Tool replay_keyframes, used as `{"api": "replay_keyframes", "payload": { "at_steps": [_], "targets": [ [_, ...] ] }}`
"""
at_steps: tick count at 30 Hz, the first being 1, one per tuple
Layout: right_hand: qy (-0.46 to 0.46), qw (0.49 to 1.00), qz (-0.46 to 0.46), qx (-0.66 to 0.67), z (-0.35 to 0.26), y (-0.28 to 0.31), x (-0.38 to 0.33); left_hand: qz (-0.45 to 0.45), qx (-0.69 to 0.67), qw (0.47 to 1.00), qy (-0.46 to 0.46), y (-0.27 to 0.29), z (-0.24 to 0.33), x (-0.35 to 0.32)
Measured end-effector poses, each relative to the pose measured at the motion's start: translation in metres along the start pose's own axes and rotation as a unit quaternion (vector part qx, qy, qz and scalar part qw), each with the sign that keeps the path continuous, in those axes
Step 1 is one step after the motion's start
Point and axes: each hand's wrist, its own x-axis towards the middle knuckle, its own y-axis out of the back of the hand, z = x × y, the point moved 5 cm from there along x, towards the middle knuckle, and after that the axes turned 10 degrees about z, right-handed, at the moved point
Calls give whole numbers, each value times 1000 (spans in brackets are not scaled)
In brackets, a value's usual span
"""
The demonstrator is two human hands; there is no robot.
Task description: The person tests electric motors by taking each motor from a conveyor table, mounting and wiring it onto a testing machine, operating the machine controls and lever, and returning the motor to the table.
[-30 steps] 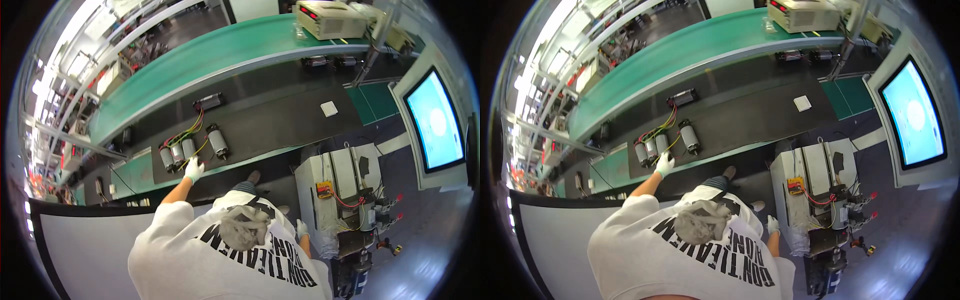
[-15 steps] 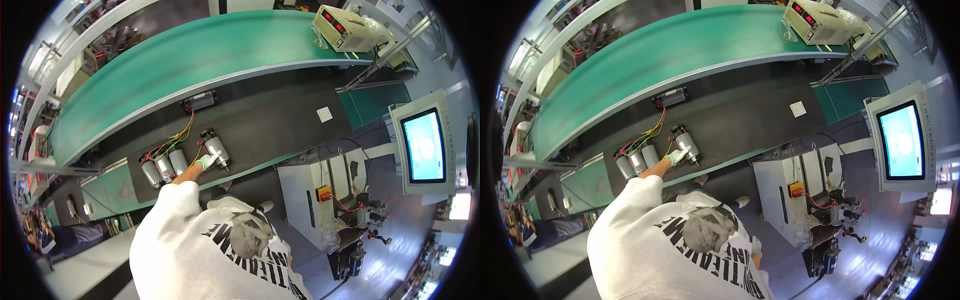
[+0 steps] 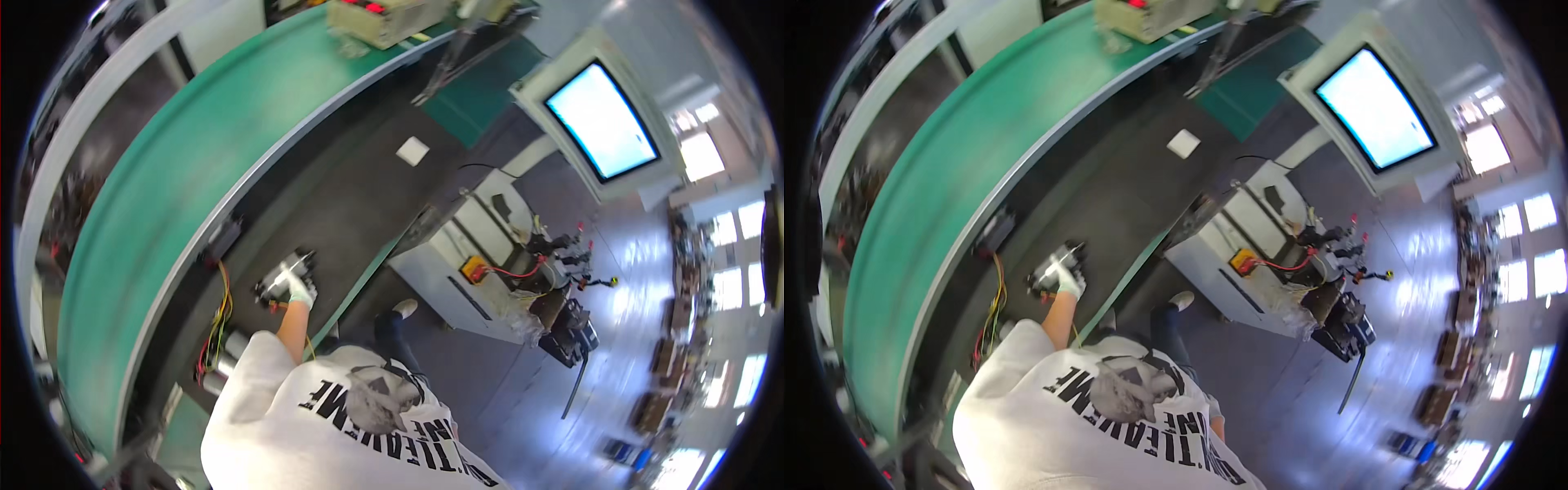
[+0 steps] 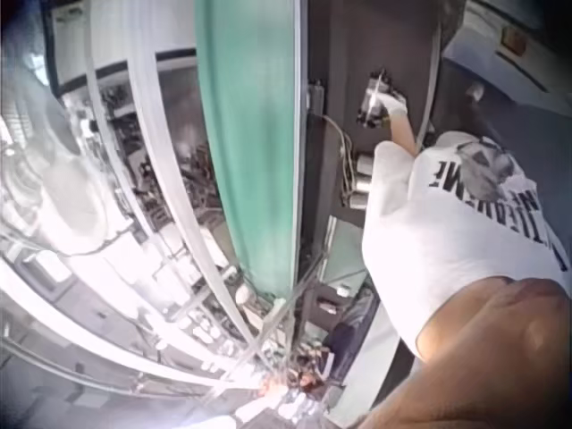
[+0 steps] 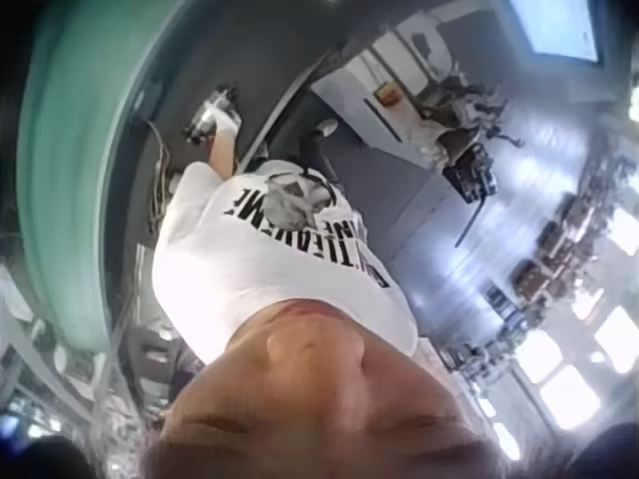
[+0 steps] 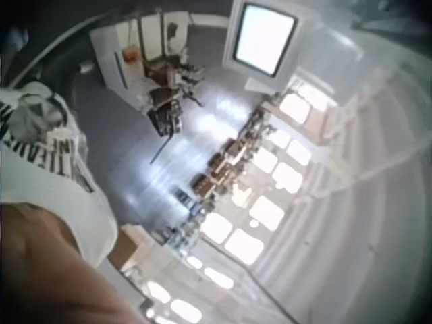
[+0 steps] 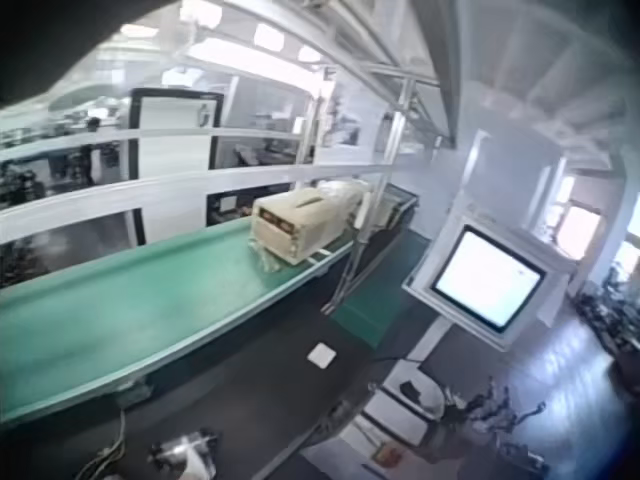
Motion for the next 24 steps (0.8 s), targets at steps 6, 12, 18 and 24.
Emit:
{"api": "replay_keyframes", "payload": {
  "at_steps": [6,12,18,24],
  "targets": [
    [56,998,35,19,-28,-22,71,-43,-47,997,-44,-5,11,-19],
    [195,953,202,116,-157,40,174,12,143,989,-26,-10,7,-22],
    [200,938,123,257,-266,75,201,-26,346,921,-177,-85,-15,-35],
    [151,934,174,272,-268,68,225,-132,576,749,-299,-157,-46,-58]
  ]
}}
